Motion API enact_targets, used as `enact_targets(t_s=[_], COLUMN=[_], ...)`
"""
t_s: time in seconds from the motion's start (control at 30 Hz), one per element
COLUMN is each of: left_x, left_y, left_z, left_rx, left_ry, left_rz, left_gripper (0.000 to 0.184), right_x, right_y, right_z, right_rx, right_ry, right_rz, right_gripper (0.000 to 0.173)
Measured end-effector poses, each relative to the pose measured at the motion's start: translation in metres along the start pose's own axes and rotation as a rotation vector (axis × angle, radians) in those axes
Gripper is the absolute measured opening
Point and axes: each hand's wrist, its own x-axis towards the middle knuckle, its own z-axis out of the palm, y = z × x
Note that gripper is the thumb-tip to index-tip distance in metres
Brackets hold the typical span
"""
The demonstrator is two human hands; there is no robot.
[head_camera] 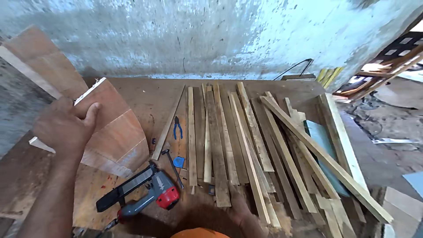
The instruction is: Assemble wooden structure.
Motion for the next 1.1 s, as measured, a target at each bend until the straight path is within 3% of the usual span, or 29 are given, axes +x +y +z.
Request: enact_targets(t_s=[0.13, 0.27, 0.47, 0.57, 0.63, 0.77, 1.1], left_x=[0.008, -0.001, -0.002, 0.0, 0.0, 0.002, 0.006], left_y=[0.021, 0.0, -0.002, -0.002, -0.005, -0.002, 0.001], left_z=[-0.019, -0.001, 0.001, 0.001, 0.004, 0.003, 0.004], left_rx=[-0.03, -0.011, 0.001, 0.002, 0.012, 0.03, 0.06], left_ry=[-0.029, 0.0, -0.011, -0.004, 0.006, -0.024, 0.01], left_rz=[-0.024, -0.006, -0.004, -0.001, 0.005, -0.021, -0.017], left_gripper=[0.082, 0.081, 0.08, 0.08, 0.079, 0.081, 0.08], right_x=[0.001, 0.003, 0.002, 0.01, 0.016, 0.016, 0.024], right_y=[0.01, 0.01, 0.0, 0.017, 0.028, 0.042, 0.042], right_z=[-0.003, -0.007, 0.006, 0.004, 0.005, 0.019, 0.014], right_rx=[-0.22, -0.578, -1.072, -1.353, -1.391, -1.441, -1.462], right_ry=[0.169, 0.175, 0.196, 0.327, 0.386, 0.348, 0.303], right_rz=[-0.127, -0.16, -0.165, -0.278, -0.334, -0.23, -0.197], right_gripper=[0.039, 0.03, 0.038, 0.045, 0.053, 0.071, 0.081])
